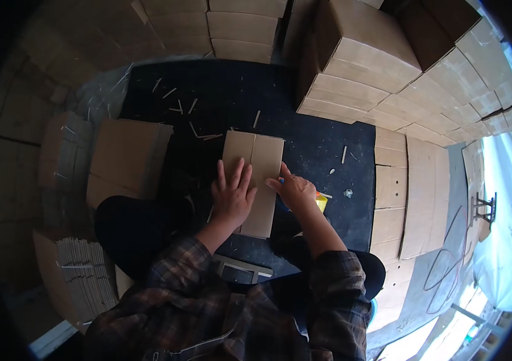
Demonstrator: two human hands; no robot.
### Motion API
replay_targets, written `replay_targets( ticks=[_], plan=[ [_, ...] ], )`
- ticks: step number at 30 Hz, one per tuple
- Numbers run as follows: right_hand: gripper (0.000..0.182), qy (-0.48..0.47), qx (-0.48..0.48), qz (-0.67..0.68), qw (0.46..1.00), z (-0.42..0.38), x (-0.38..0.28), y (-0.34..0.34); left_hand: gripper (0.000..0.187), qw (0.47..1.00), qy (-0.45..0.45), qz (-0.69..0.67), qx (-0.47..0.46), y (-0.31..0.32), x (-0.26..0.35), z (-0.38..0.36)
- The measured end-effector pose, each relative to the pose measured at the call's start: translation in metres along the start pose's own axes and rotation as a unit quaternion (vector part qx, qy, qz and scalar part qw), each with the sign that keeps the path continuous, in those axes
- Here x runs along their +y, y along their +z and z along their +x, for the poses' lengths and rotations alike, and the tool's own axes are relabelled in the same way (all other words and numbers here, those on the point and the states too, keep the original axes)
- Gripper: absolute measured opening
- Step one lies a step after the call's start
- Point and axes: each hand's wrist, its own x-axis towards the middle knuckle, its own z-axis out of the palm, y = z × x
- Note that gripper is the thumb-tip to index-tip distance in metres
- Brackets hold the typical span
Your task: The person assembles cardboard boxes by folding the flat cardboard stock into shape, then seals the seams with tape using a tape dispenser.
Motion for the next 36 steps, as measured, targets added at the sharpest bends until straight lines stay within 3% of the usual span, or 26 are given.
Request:
replay_targets(
  ticks=[2, 4, 6, 8, 10, 12, 14, 16, 19, 22, 25, 31, 32, 33, 34, 36],
  plan=[
    [0.073, -0.001, -0.003, -0.008, 1.000, 0.001, -0.001, -0.001, 0.057, 1.000, 0.004, -0.009, 0.016, 0.001, -0.002, -0.003],
    [0.077, 0.015, 0.053, -0.074, 0.996, 0.004, 0.007, -0.002, 0.056, 0.999, 0.009, -0.016, 0.036, 0.002, -0.007, -0.002],
    [0.078, 0.033, -0.005, -0.091, 0.995, 0.000, 0.026, -0.026, 0.053, 0.996, 0.038, -0.065, 0.056, 0.007, -0.011, -0.005],
    [0.070, -0.001, 0.013, -0.102, 0.995, 0.004, 0.067, -0.037, 0.052, 0.993, 0.055, -0.080, 0.066, 0.015, -0.014, -0.008],
    [0.050, -0.081, -0.049, -0.084, 0.992, -0.010, 0.079, -0.067, 0.051, 0.990, 0.070, -0.092, 0.080, 0.015, -0.016, -0.006],
    [0.040, 0.035, -0.049, 0.055, 0.997, -0.039, 0.061, -0.098, 0.055, 0.994, 0.064, -0.072, 0.051, 0.013, -0.016, -0.007],
    [0.042, 0.028, -0.045, 0.090, 0.995, -0.056, 0.050, -0.112, 0.057, 0.995, 0.058, -0.074, 0.038, 0.003, -0.014, -0.012],
    [0.047, -0.058, -0.008, 0.192, 0.980, -0.067, 0.036, -0.119, 0.058, 0.995, 0.051, -0.078, 0.027, -0.001, -0.014, -0.012],
    [0.052, -0.114, 0.021, 0.242, 0.963, -0.067, -0.004, -0.127, 0.063, 0.993, 0.043, -0.104, 0.019, 0.001, -0.016, -0.013],
    [0.064, -0.116, 0.004, 0.254, 0.960, -0.052, -0.041, -0.126, 0.063, 0.987, 0.051, -0.142, 0.063, 0.001, -0.018, -0.015],
    [0.072, -0.090, -0.035, 0.259, 0.961, -0.030, -0.067, -0.111, 0.058, 0.982, 0.049, -0.164, 0.081, -0.002, -0.018, -0.016],
    [0.074, -0.068, -0.027, 0.225, 0.972, -0.009, -0.080, -0.110, 0.026, 0.974, 0.065, -0.196, 0.090, -0.008, -0.027, -0.009],
    [0.074, -0.062, 0.000, 0.219, 0.974, -0.012, -0.083, -0.109, 0.020, 0.938, -0.045, -0.339, 0.055, -0.004, -0.030, -0.007],
    [0.074, -0.064, -0.004, 0.215, 0.975, -0.009, -0.080, -0.105, 0.015, 0.869, -0.152, -0.471, 0.019, 0.000, -0.033, -0.006],
    [0.075, -0.077, 0.003, 0.233, 0.969, -0.006, -0.073, -0.102, 0.023, 0.718, -0.320, -0.614, -0.071, -0.035, -0.038, 0.005],
    [0.076, -0.088, 0.012, 0.250, 0.964, -0.005, -0.065, -0.102, 0.037, 0.497, -0.388, -0.773, -0.074, -0.029, -0.061, 0.010]
  ],
)
